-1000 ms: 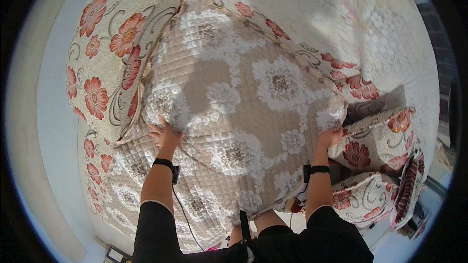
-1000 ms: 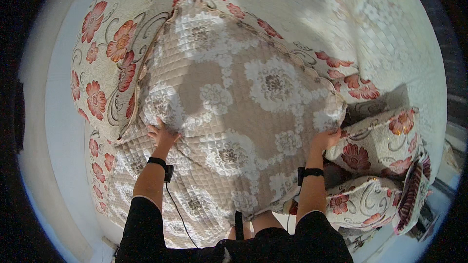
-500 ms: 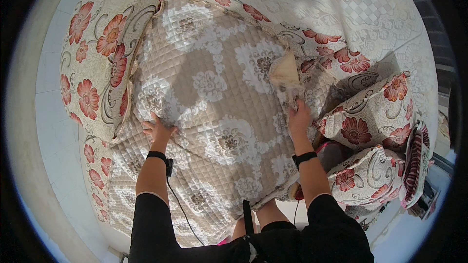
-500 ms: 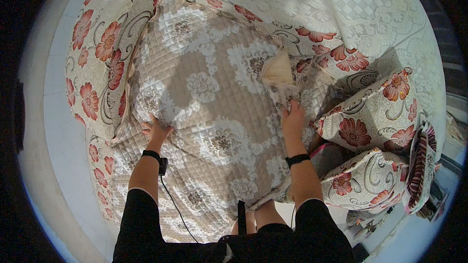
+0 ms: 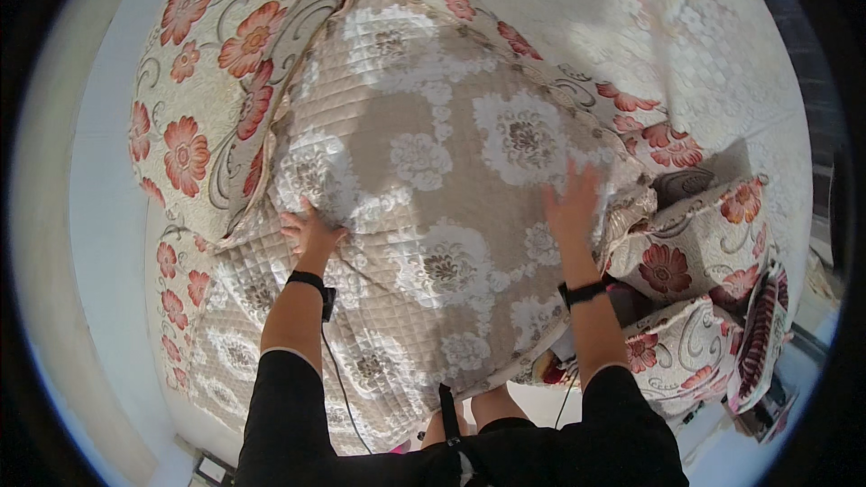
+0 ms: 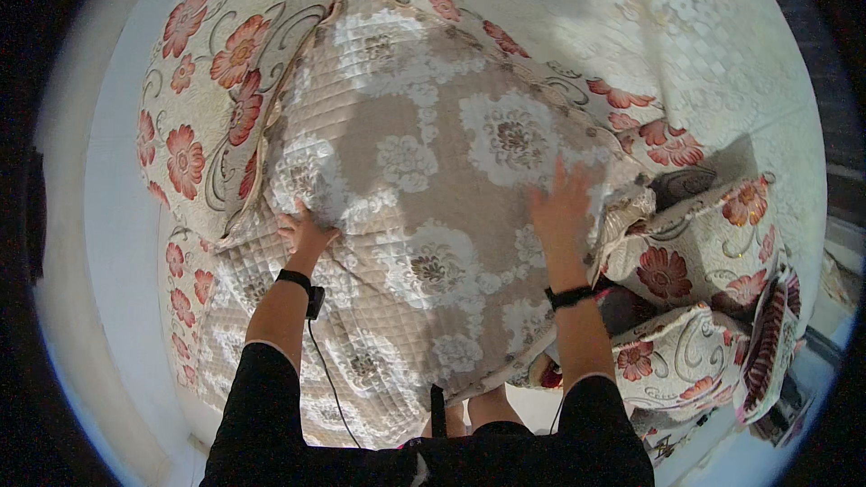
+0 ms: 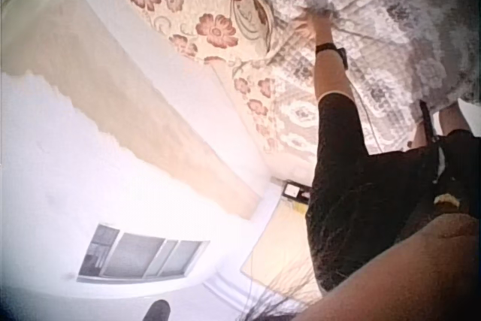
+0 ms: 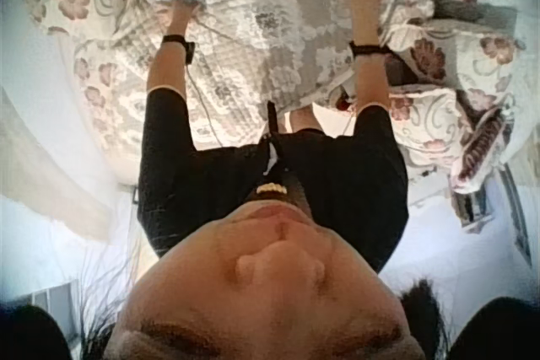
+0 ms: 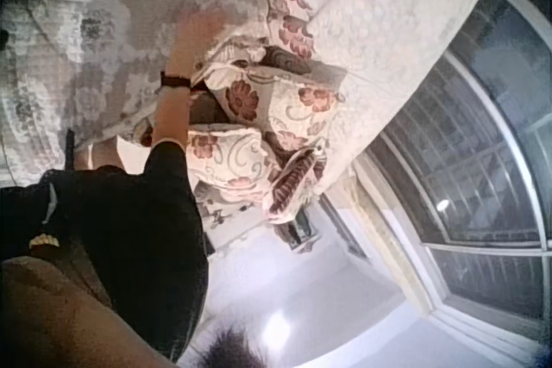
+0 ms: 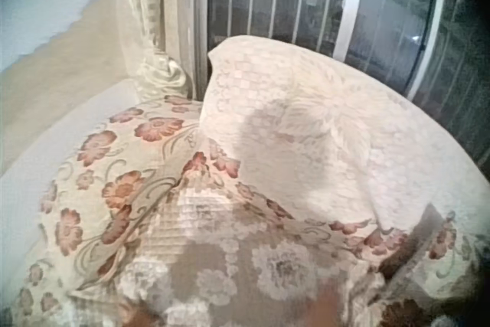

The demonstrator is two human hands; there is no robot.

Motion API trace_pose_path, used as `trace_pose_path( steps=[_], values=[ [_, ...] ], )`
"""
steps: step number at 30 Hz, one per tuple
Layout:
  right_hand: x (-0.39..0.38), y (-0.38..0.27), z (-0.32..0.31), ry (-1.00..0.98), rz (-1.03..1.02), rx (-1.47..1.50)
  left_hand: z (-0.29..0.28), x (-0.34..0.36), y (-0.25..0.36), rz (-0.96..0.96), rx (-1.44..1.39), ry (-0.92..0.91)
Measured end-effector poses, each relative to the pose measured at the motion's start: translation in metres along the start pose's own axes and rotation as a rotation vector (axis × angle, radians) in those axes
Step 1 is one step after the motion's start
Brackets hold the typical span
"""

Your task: The person arranges several pillows and a plush toy on a sofa, spreads out a quilted mat, and then places more pillows and a small rug on top before tidying items on a nearby table.

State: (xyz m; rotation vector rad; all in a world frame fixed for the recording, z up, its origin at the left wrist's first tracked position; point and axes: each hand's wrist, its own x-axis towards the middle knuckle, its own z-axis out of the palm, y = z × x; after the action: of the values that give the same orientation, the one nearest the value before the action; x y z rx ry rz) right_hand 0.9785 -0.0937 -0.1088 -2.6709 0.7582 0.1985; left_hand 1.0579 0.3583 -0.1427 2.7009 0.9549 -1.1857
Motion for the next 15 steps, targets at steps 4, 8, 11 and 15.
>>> trace_pose_path(
  steps=[4,8,11,15],
  values=[
    [0.036,-0.037,0.050,-0.188,0.242,-0.282,-0.002,-0.002,0.020,0.024,-0.030,-0.052],
    [-0.019,-0.172,0.057,-0.373,-0.276,-0.195,-0.006,0.004,-0.012,0.007,-0.042,-0.004],
    [-0.085,-0.237,0.078,-0.671,-0.460,-0.313,-0.004,0.002,0.002,0.055,0.034,-0.026],
    [-0.123,-0.250,0.132,-0.512,-0.447,-0.474,0.001,0.002,-0.002,0.069,0.074,0.014]
  ],
)
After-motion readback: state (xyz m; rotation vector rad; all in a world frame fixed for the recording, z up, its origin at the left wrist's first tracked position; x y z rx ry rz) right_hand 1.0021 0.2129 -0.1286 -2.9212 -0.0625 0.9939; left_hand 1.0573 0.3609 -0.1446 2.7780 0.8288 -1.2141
